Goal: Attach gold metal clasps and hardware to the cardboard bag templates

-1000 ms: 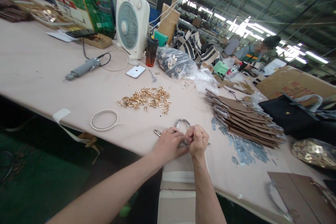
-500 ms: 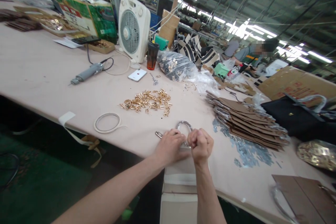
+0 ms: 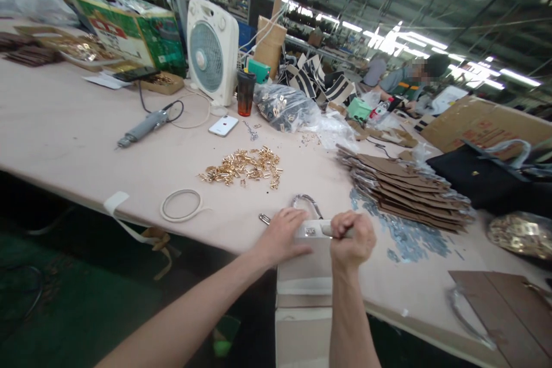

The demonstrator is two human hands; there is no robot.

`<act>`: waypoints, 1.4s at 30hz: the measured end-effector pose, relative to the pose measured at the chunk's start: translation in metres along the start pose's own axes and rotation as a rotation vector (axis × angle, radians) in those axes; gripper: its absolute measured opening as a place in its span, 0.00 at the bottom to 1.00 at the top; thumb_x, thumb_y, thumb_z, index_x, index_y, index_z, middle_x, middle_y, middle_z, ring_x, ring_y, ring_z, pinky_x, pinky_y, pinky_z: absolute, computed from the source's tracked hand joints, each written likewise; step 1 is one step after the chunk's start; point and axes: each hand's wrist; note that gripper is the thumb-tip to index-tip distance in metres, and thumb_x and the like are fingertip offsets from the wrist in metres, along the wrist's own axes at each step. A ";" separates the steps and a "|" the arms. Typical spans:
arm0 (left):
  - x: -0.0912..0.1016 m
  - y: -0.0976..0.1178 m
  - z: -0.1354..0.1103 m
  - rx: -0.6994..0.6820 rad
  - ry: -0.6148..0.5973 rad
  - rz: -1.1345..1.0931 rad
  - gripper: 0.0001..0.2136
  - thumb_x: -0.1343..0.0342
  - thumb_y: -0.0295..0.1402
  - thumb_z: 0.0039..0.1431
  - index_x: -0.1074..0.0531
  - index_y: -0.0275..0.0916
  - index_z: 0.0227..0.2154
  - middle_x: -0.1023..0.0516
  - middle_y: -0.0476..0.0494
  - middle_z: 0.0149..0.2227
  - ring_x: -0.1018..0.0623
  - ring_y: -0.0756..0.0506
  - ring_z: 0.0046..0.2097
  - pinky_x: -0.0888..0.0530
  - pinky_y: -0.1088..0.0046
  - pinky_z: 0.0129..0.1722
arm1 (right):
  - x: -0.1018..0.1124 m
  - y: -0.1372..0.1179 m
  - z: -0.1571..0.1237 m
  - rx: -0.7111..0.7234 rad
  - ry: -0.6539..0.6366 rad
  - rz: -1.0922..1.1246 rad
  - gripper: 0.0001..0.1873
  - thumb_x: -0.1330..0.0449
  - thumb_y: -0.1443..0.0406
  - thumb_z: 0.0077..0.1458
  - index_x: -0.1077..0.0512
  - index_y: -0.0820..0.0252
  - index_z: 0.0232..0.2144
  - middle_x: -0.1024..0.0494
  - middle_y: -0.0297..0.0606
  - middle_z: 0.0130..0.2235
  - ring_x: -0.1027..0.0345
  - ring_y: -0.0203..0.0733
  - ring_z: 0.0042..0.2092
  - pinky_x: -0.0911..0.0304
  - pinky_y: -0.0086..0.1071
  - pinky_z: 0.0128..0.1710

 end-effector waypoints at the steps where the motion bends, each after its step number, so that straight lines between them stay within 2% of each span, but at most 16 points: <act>1: 0.005 -0.003 -0.005 -0.009 0.000 -0.013 0.40 0.25 0.42 0.49 0.35 0.43 0.64 0.30 0.37 0.66 0.34 0.35 0.67 0.35 0.51 0.67 | 0.004 -0.009 0.005 0.010 0.061 0.023 0.19 0.42 0.58 0.64 0.35 0.57 0.23 0.39 0.26 0.20 0.48 0.31 0.20 0.51 0.27 0.19; 3: 0.018 -0.007 -0.016 -0.006 -0.001 -0.028 0.41 0.27 0.39 0.51 0.37 0.42 0.66 0.32 0.37 0.68 0.36 0.35 0.68 0.36 0.50 0.68 | 0.009 -0.023 0.011 -0.017 0.120 0.072 0.18 0.41 0.58 0.63 0.36 0.58 0.23 0.40 0.26 0.20 0.50 0.30 0.19 0.52 0.27 0.19; 6: 0.034 -0.011 -0.028 0.028 0.002 -0.067 0.31 0.32 0.35 0.57 0.33 0.42 0.64 0.28 0.38 0.65 0.33 0.38 0.66 0.35 0.53 0.68 | 0.006 -0.030 0.003 -0.096 0.103 0.167 0.21 0.44 0.58 0.65 0.38 0.57 0.21 0.43 0.24 0.18 0.54 0.29 0.17 0.54 0.27 0.18; 12: 0.035 -0.015 -0.025 0.091 0.020 -0.128 0.16 0.44 0.33 0.67 0.24 0.40 0.56 0.20 0.40 0.57 0.25 0.41 0.59 0.31 0.59 0.64 | -0.027 0.000 -0.042 -0.168 -0.014 0.239 0.23 0.45 0.56 0.67 0.38 0.57 0.20 0.45 0.24 0.17 0.54 0.29 0.17 0.55 0.27 0.18; 16: 0.034 -0.017 -0.017 0.154 0.002 -0.092 0.15 0.43 0.32 0.65 0.22 0.41 0.53 0.17 0.44 0.53 0.22 0.40 0.55 0.28 0.60 0.60 | -0.034 0.016 -0.055 -0.168 -0.025 0.243 0.23 0.45 0.57 0.66 0.37 0.57 0.20 0.44 0.24 0.18 0.53 0.29 0.17 0.55 0.26 0.18; 23: 0.039 -0.014 -0.009 0.253 -0.050 -0.070 0.17 0.43 0.29 0.58 0.19 0.43 0.49 0.16 0.48 0.51 0.20 0.41 0.51 0.28 0.65 0.55 | -0.035 0.025 -0.060 -0.116 -0.010 0.226 0.22 0.46 0.58 0.67 0.38 0.57 0.20 0.45 0.23 0.17 0.53 0.30 0.17 0.53 0.27 0.19; 33: 0.036 -0.011 -0.007 0.281 -0.035 -0.013 0.14 0.40 0.33 0.58 0.19 0.43 0.47 0.15 0.46 0.47 0.21 0.40 0.50 0.28 0.64 0.53 | -0.036 0.027 -0.064 -0.073 -0.022 0.219 0.21 0.47 0.60 0.67 0.38 0.57 0.21 0.45 0.24 0.17 0.54 0.31 0.17 0.53 0.27 0.19; 42: 0.038 -0.011 -0.002 0.331 -0.070 0.022 0.10 0.38 0.34 0.57 0.20 0.45 0.43 0.16 0.46 0.45 0.21 0.40 0.49 0.27 0.64 0.52 | -0.043 0.031 -0.072 0.055 -0.024 0.211 0.19 0.47 0.64 0.66 0.35 0.58 0.21 0.44 0.25 0.17 0.52 0.32 0.18 0.51 0.28 0.20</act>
Point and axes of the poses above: each hand's wrist, its own z-axis towards the middle knuckle, its own x-axis out of the back of the hand, y = z × x
